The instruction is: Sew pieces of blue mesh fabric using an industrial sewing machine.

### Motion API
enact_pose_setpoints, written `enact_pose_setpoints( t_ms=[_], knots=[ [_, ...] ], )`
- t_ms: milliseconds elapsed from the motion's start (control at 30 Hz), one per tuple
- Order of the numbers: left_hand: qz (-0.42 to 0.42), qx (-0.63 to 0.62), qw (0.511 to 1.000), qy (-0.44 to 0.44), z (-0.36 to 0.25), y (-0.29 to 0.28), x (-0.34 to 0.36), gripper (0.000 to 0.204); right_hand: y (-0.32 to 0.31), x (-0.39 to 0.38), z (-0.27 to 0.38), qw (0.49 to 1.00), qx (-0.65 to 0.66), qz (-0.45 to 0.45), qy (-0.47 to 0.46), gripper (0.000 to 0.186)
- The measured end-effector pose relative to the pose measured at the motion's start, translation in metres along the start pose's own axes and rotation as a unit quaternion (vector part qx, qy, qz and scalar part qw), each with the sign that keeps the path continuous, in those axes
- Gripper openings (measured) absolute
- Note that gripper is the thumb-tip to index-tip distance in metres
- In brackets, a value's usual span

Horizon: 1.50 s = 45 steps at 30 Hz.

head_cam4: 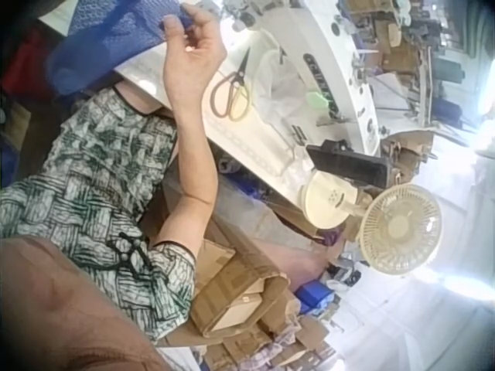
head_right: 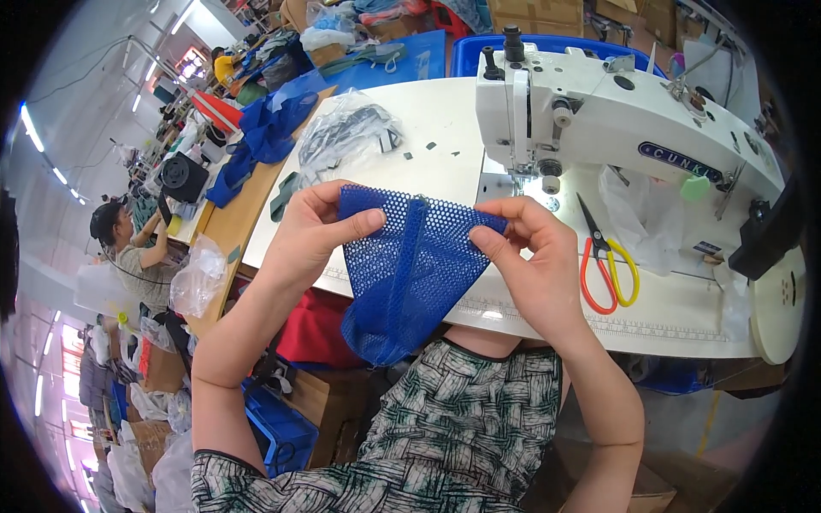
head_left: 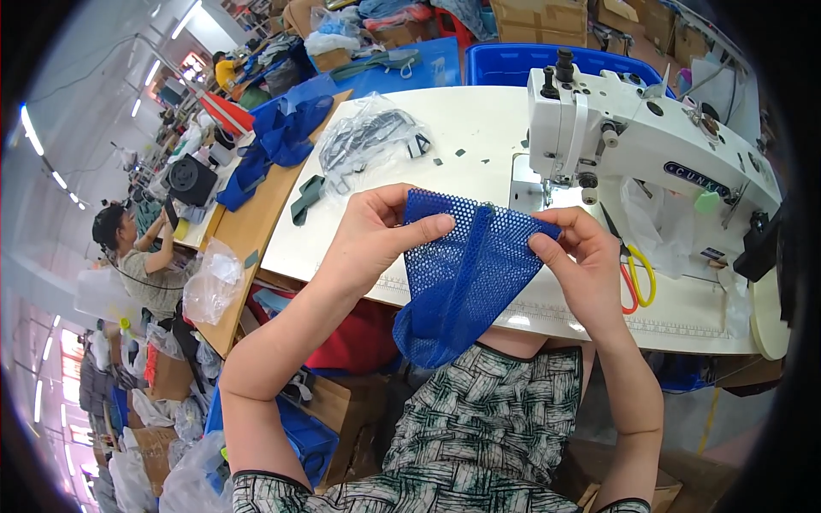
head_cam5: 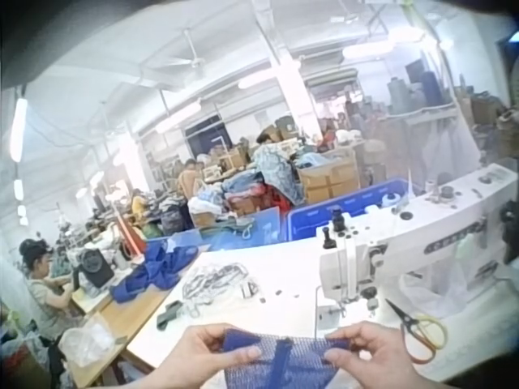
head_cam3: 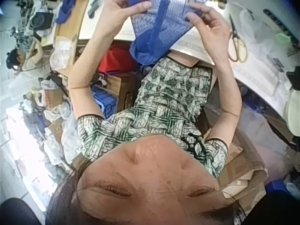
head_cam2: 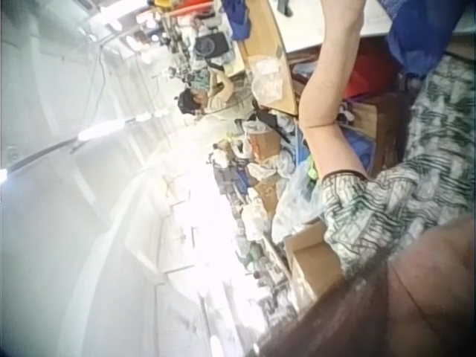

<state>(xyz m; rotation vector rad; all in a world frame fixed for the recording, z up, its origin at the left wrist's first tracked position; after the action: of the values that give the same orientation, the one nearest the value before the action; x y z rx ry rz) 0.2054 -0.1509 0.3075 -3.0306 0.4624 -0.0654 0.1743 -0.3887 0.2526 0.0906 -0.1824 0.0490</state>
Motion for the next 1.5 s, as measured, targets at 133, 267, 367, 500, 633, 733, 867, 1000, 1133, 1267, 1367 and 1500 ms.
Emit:
enact_pose_setpoints(
  t_ms=[133,267,367,500,633,733,867,1000,1133,1267,1367,1500],
  knots=[
    [0.003,-0.024,1.0,0.005,0.008,-0.005,0.003,0.021,-0.005,0.001,-0.005,1.0,0.008,-0.011,0.005,0.021],
    [0.006,-0.021,1.0,0.009,0.011,-0.006,0.008,0.02,-0.009,0.002,-0.009,1.0,-0.008,-0.022,-0.001,0.018],
    [0.009,-0.002,1.0,0.012,0.016,-0.008,0.015,0.021,-0.011,0.001,-0.008,0.999,-0.042,-0.025,-0.011,0.016],
    [0.015,0.006,1.0,-0.004,0.022,-0.004,0.024,0.02,-0.016,0.0,-0.012,0.999,-0.036,-0.03,0.009,0.015],
    [0.037,0.03,0.999,0.009,0.029,0.0,0.04,0.014,-0.018,0.001,-0.018,0.998,-0.053,-0.028,0.015,0.016],
    [0.045,0.059,0.997,-0.002,0.04,0.004,0.059,0.012,-0.017,0.003,-0.026,0.997,-0.065,-0.018,0.028,0.015],
    [0.044,0.16,0.986,0.02,0.047,0.02,0.077,0.01,-0.02,0.004,-0.038,0.996,-0.066,-0.024,0.047,0.015],
    [-0.006,0.265,0.958,0.107,0.049,0.034,0.08,0.012,-0.027,0.003,-0.047,0.994,-0.083,-0.037,0.058,0.016],
    [-0.026,0.266,0.958,0.104,0.047,0.033,0.077,0.014,-0.03,0.002,-0.052,0.995,-0.066,-0.043,0.069,0.017],
    [-0.045,0.136,0.989,0.039,0.046,0.027,0.068,0.014,-0.032,-0.001,-0.055,0.995,-0.051,-0.055,0.073,0.018],
    [-0.007,0.039,0.999,-0.031,0.042,0.03,0.059,0.017,-0.039,-0.004,-0.057,0.994,-0.022,-0.054,0.09,0.017],
    [-0.03,-0.035,0.998,-0.03,0.039,0.027,0.048,0.019,-0.038,-0.006,-0.054,0.993,0.022,-0.052,0.102,0.019]
  ],
)
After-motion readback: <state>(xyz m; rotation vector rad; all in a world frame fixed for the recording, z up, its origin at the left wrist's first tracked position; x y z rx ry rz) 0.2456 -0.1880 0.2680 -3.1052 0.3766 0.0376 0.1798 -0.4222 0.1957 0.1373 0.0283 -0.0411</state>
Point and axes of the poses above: each hand's wrist, its own x-axis towards the middle knuckle, its own y-axis out of the palm, z = x × y, the point moved 7 cm from there along x, towards the middle knuckle, and after that the axes turned 5 degrees about y, right-handed, at the moved point
